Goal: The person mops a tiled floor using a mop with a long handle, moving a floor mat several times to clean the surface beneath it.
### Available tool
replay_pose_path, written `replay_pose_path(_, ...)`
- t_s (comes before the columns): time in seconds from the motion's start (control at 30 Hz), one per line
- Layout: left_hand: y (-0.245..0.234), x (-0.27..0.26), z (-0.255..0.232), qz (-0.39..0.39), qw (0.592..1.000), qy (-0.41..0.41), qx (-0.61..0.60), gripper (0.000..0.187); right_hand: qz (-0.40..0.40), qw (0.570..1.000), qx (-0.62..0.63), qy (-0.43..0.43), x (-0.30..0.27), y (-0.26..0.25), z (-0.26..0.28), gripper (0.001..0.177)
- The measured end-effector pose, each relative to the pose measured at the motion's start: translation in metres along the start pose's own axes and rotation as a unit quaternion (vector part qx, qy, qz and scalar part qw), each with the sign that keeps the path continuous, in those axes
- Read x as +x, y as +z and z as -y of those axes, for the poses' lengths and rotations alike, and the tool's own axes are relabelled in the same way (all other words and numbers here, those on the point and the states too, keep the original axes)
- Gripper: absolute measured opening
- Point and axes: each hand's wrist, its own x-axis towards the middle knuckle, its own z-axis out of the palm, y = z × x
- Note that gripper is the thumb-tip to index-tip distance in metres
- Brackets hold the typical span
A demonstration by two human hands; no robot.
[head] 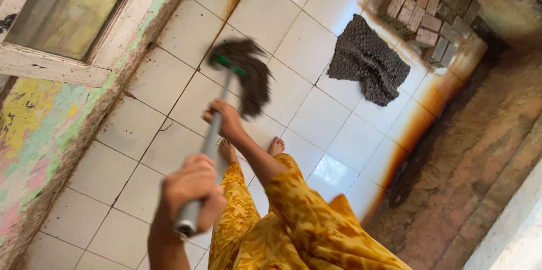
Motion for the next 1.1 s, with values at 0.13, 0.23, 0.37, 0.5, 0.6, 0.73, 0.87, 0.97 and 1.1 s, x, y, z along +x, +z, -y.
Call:
replay_pose_path(0.13,-0.057,-0.006,0.04,-0.01,0.999,0.038,0.007,0.013,0.023,0.999,0.016,-0.018,0.045,0.033,0.048,0.018)
replay_pose_path(0.23,-0.087,-0.018,0.046,0.026,0.996,-0.036,-0.082,0.031,0.035,0.999,-0.019,0.017,0.04,0.026,0.067,0.017)
replay_pose_path(0.37,-0.058,-0.002,0.044,0.022,0.993,0.019,-0.117,0.02,-0.039,0.996,-0.065,0.054,0.001,-0.009,0.041,0.012)
replay_pose_path(0.5,0.032,0.02,0.056,0.038,0.985,0.091,-0.141,0.022,-0.12,0.99,-0.073,0.002,-0.004,-0.073,-0.041,0.019)
replay_pose_path(0.6,0.102,0.047,0.083,0.0,0.987,0.118,-0.111,0.024,-0.168,0.977,-0.125,-0.025,0.023,-0.123,-0.1,0.025)
replay_pose_path(0.73,0.185,0.088,0.123,-0.002,0.983,0.132,-0.125,0.023,-0.197,0.973,-0.117,0.031,0.05,-0.188,-0.171,0.054)
replay_pose_path(0.87,0.227,0.103,0.119,0.028,0.984,0.143,-0.105,0.021,-0.146,0.988,-0.043,0.033,0.047,-0.235,-0.203,0.045)
replay_pose_path(0.97,0.223,0.103,0.079,0.062,0.985,0.133,-0.092,0.023,-0.244,0.964,-0.102,0.024,0.017,-0.234,-0.161,0.032)
replay_pose_path(1.1,0.182,0.103,0.014,0.169,0.975,0.118,-0.077,0.027,-0.316,0.944,-0.048,0.086,-0.035,-0.219,-0.06,0.02)
